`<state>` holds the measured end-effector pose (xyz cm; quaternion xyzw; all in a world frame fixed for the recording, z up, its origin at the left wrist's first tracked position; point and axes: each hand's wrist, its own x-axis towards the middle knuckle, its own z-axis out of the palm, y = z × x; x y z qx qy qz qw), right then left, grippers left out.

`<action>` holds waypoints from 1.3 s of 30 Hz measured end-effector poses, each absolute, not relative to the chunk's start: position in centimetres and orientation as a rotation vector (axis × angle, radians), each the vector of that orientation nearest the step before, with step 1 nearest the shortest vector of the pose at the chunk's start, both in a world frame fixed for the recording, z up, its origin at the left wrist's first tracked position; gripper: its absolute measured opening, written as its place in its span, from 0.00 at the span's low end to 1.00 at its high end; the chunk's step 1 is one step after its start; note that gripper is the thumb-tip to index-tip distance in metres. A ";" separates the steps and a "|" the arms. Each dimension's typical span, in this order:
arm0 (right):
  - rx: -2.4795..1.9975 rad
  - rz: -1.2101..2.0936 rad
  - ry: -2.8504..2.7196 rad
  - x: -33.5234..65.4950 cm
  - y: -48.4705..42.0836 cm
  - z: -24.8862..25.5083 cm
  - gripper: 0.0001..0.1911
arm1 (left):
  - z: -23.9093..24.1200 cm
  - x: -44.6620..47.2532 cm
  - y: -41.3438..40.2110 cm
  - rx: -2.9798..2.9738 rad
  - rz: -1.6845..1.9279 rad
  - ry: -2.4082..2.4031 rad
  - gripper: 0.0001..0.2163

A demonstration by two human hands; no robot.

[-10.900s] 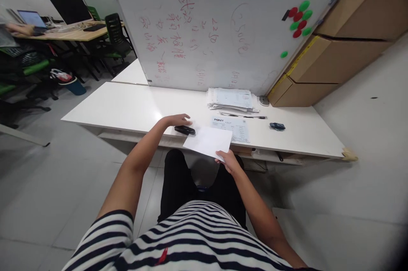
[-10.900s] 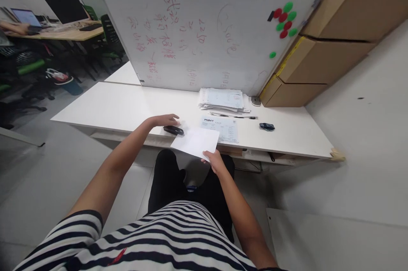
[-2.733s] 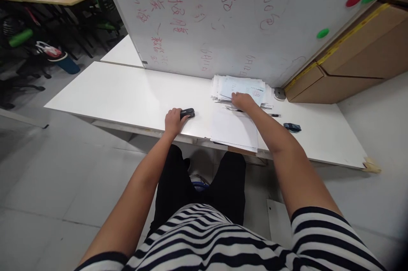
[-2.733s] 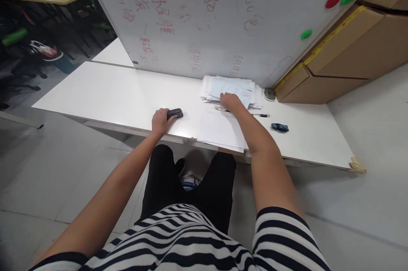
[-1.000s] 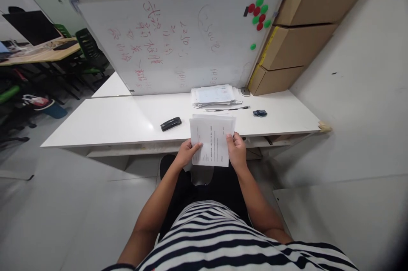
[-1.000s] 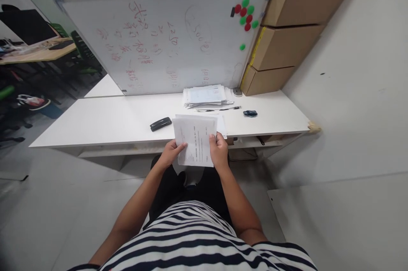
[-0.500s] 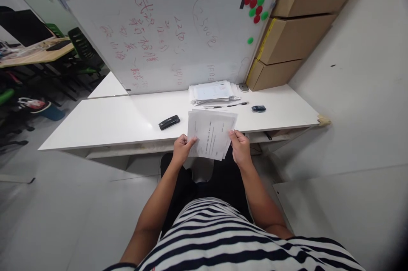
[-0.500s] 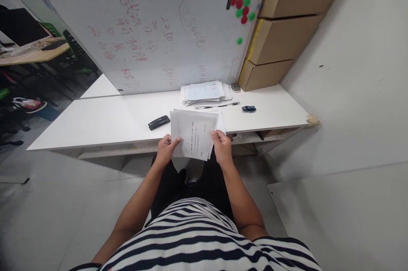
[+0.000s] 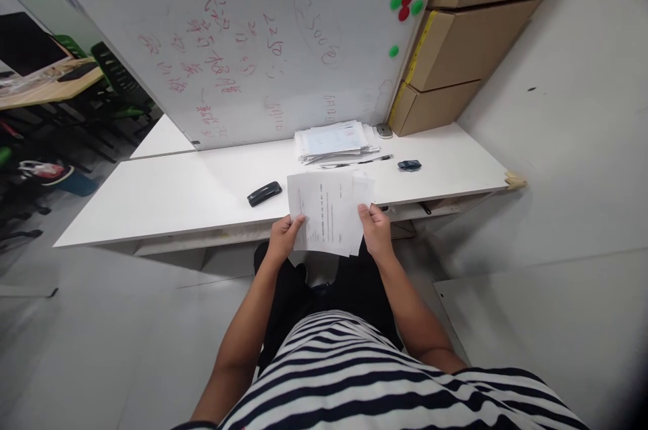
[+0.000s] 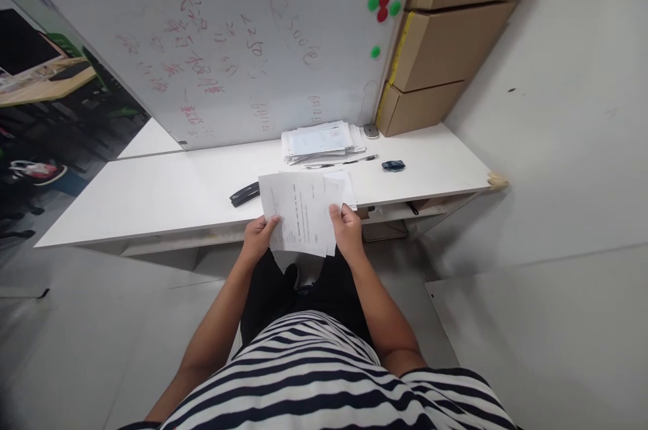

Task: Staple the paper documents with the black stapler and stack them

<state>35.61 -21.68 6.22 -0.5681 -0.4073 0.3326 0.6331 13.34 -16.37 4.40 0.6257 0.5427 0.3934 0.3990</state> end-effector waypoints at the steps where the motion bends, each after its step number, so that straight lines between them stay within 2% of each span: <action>1: -1.311 0.763 -0.936 35.5 -21.5 6.1 0.18 | 4.4 13.4 -16.4 1.606 0.985 1.390 0.19; 5: -1.405 0.681 -0.950 36.6 -21.2 5.3 0.20 | 4.3 13.7 -16.3 1.641 0.978 1.375 0.21; 9: -1.492 0.533 -0.637 41.3 -22.4 3.0 0.23 | 5.7 13.5 -13.6 1.563 1.076 1.410 0.20; 13: -1.483 0.388 -0.315 47.0 -25.3 0.1 0.24 | 10.5 13.9 -6.2 1.676 1.215 1.607 0.23; 17: -1.473 0.369 -0.170 48.9 -28.5 -2.0 0.21 | 14.7 18.7 2.8 2.214 1.285 1.646 0.21; 20: -1.496 0.411 -0.108 48.4 -30.1 -3.1 0.21 | 13.8 24.1 7.2 2.503 0.925 1.519 0.17; 25: -1.534 0.443 0.030 47.8 -31.9 -3.9 0.22 | 7.4 30.1 9.4 2.569 0.555 1.296 0.12; 28: -1.499 0.477 0.050 48.3 -32.2 -3.6 0.23 | 5.4 30.8 8.7 2.517 0.606 1.299 0.20; 31: -1.503 0.520 -0.010 48.8 -31.1 -2.7 0.24 | 5.4 29.9 4.6 2.373 0.848 1.288 0.30; 33: -1.528 0.561 -0.139 48.6 -29.6 -1.7 0.24 | 5.7 28.9 -0.3 2.155 0.921 1.209 0.29; 36: -1.506 0.696 -0.434 47.5 -27.1 0.5 0.24 | 6.0 26.9 -8.8 1.783 0.706 0.960 0.28; 39: -1.478 0.860 -0.720 45.5 -25.6 2.6 0.23 | 5.8 24.4 -14.9 1.555 0.584 0.993 0.23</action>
